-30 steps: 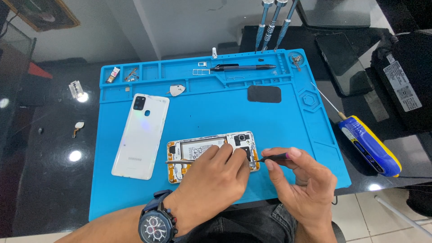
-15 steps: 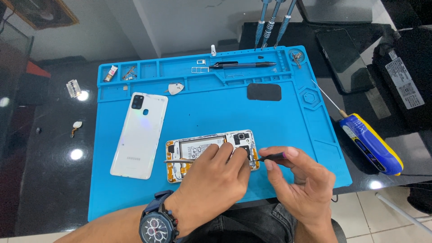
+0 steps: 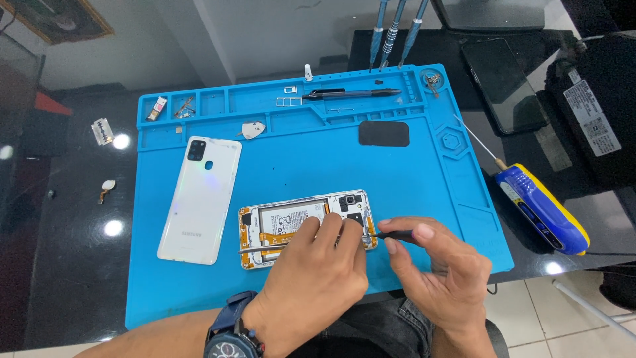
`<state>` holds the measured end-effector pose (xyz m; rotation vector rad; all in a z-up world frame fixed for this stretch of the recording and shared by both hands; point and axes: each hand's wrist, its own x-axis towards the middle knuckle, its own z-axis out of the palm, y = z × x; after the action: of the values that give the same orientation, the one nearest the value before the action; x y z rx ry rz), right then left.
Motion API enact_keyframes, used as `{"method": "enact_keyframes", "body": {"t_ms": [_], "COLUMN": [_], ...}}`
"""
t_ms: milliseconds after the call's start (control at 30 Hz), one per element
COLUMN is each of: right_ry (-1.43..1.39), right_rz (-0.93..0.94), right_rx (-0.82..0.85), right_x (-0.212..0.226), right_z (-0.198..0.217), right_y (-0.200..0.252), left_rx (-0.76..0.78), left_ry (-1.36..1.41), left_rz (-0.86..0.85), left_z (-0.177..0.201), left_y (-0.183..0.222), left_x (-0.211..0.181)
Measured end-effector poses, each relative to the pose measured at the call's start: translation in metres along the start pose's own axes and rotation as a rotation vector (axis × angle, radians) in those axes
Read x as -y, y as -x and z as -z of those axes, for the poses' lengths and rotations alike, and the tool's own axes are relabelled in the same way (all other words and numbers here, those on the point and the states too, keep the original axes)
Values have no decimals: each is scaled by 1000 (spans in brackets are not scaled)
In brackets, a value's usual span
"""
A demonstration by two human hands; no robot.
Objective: The person uses a small screwdriver to remove screws from the internal frame of a disassembled smartphone. They then use tweezers to carefully lift and remove a small metal bracket from the device's interior.
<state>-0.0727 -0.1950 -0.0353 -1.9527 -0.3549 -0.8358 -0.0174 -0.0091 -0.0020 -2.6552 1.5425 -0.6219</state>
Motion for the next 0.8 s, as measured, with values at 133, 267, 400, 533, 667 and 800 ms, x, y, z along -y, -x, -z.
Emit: {"method": "enact_keyframes", "body": {"t_ms": [133, 267, 400, 533, 667, 800], "right_ry": [4, 11, -94, -154, -166, -81], "right_rz": [31, 50, -31, -69, -75, -25], "right_rx": [-7, 8, 8, -21, -20, 2], "right_x": [0, -1, -7, -9, -10, -8], "right_z": [2, 3, 5, 6, 7, 9], "right_y": [-3, -3, 3, 9, 10, 2], "left_rx": [-12, 18, 59, 111, 134, 192], "left_ry": [0, -18, -37, -29, -49, -54], "left_rz": [-1, 6, -4, -14, -20, -44], "left_z": [7, 3, 10, 8, 5, -4], "left_y": [-7, -8, -21, -28, -31, -24], "left_x": [-4, -9, -5, -8, -12, -8]}}
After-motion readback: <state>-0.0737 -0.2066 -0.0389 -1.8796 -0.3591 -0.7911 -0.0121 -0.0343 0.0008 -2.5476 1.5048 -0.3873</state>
